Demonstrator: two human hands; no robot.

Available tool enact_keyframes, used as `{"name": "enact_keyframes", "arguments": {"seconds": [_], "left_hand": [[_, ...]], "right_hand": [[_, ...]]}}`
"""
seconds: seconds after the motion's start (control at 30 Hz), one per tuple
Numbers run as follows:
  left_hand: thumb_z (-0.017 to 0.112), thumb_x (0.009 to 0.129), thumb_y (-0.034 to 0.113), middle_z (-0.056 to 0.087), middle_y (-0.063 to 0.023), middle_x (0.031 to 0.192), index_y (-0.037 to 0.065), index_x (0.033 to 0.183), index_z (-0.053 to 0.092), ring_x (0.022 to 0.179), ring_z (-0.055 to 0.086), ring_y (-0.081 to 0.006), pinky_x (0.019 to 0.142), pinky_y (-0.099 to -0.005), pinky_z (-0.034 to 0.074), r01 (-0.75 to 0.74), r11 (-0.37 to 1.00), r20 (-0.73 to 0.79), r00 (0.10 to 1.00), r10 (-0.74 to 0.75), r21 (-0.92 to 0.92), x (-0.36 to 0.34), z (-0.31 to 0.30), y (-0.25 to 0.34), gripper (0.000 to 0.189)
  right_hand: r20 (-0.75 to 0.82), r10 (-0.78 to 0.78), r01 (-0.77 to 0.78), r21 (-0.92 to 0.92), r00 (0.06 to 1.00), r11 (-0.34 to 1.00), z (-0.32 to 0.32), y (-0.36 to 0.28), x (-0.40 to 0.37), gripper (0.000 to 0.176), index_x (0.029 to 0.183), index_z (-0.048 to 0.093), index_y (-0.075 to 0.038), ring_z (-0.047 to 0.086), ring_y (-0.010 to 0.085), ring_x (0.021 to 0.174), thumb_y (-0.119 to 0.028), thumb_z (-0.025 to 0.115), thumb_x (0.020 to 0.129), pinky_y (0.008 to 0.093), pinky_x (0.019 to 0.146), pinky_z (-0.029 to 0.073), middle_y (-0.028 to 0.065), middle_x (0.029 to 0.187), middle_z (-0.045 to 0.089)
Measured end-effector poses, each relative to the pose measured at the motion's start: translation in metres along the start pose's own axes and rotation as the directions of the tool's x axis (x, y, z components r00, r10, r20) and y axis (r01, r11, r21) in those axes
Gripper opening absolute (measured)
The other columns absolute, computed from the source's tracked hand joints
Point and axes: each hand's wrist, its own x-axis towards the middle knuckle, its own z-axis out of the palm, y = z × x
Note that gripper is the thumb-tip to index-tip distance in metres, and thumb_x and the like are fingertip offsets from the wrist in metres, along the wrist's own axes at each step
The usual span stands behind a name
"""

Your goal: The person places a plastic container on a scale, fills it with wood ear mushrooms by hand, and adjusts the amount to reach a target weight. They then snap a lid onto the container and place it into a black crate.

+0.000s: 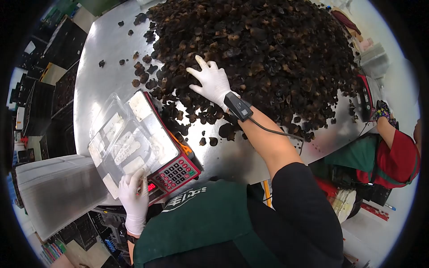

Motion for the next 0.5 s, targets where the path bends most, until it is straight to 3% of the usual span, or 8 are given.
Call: {"name": "enact_keyframes", "arguments": {"seconds": [0.13,0.23,0.27,0.3,0.37,0.4,0.5], "left_hand": [[0.074,0.078,0.003,0.065,-0.0066,0.097,0.009,0.110,0.067,0.088,0.061,-0.0280,0.077,-0.0387,0.047,0.013,1.000,0.007,1.000,-0.013,0.013,-0.004,0.000,-0.002,0.034],[0.075,0.079,0.009,0.065,-0.0089,0.103,0.007,0.114,0.066,0.095,0.060,-0.0294,0.081,-0.0386,0.047,0.022,1.000,0.030,0.999,-0.021,-0.015,-0.004,-0.006,0.001,0.036],[0.074,0.079,0.010,0.064,-0.0102,0.106,0.006,0.115,0.065,0.098,0.059,-0.0304,0.084,-0.0391,0.047,0.018,0.999,0.008,1.000,-0.018,-0.031,-0.005,-0.009,0.001,0.037],[0.074,0.080,0.012,0.064,-0.0115,0.109,0.005,0.117,0.065,0.100,0.059,-0.0315,0.086,-0.0397,0.046,0.014,0.999,-0.014,1.000,-0.015,-0.047,-0.006,-0.013,0.001,0.038],[0.072,0.082,0.012,0.062,-0.0140,0.114,0.003,0.120,0.063,0.105,0.058,-0.0337,0.092,-0.0412,0.045,0.025,0.997,-0.065,0.997,-0.030,-0.076,-0.008,-0.015,-0.004,0.040],[0.070,0.083,0.012,0.061,-0.0152,0.117,0.002,0.121,0.063,0.107,0.057,-0.0348,0.095,-0.0422,0.044,0.040,0.995,-0.097,0.994,-0.049,-0.091,-0.010,-0.015,-0.008,0.040],[0.067,0.083,0.007,0.059,-0.0170,0.121,0.000,0.123,0.061,0.112,0.055,-0.0376,0.102,-0.0457,0.039,0.064,0.996,-0.165,0.983,-0.075,-0.069,-0.013,-0.019,-0.019,0.042]], "right_hand": [[-0.136,-0.060,0.076,0.112,0.989,0.991,0.002,0.024,0.007,0.027,0.105,0.072,-0.018,0.061,0.0232,0.106,-0.026,0.073,0.078,0.0373,0.084,0.056,0.0037,0.124,0.061],[-0.172,0.040,0.026,0.365,0.984,0.930,-0.001,0.045,0.023,0.024,0.098,0.074,-0.011,0.068,0.0262,0.093,-0.024,0.073,0.078,0.0357,0.082,0.056,0.0071,0.103,0.069],[-0.121,0.144,-0.056,0.542,0.982,0.838,-0.004,0.050,0.027,0.028,0.101,0.072,-0.004,0.070,0.0266,0.090,-0.023,0.072,0.080,0.0347,0.081,0.055,0.0100,0.099,0.071],[-0.082,0.252,-0.153,0.607,0.964,0.780,-0.002,0.055,0.030,0.029,0.104,0.072,-0.004,0.069,0.0174,0.082,-0.023,0.073,0.082,0.0327,0.072,0.054,0.0064,0.097,0.073],[0.407,0.379,-0.533,0.777,0.831,0.334,-0.058,0.036,0.032,0.030,0.107,0.072,-0.006,0.062,0.0087,0.074,-0.025,0.073,0.084,0.0277,0.059,0.047,0.0019,0.096,0.072],[0.439,0.340,-0.525,0.822,0.832,0.222,-0.058,0.036,0.033,0.027,0.112,0.071,-0.009,0.053,0.0049,0.069,-0.022,0.069,0.089,0.0201,0.050,0.036,-0.0014,0.096,0.071],[0.463,0.142,-0.459,0.886,0.875,-0.062,-0.072,0.024,0.028,0.024,0.113,0.070,-0.006,0.053,0.0057,0.069,-0.018,0.063,0.092,0.0170,0.046,0.031,0.0006,0.098,0.071]]}}
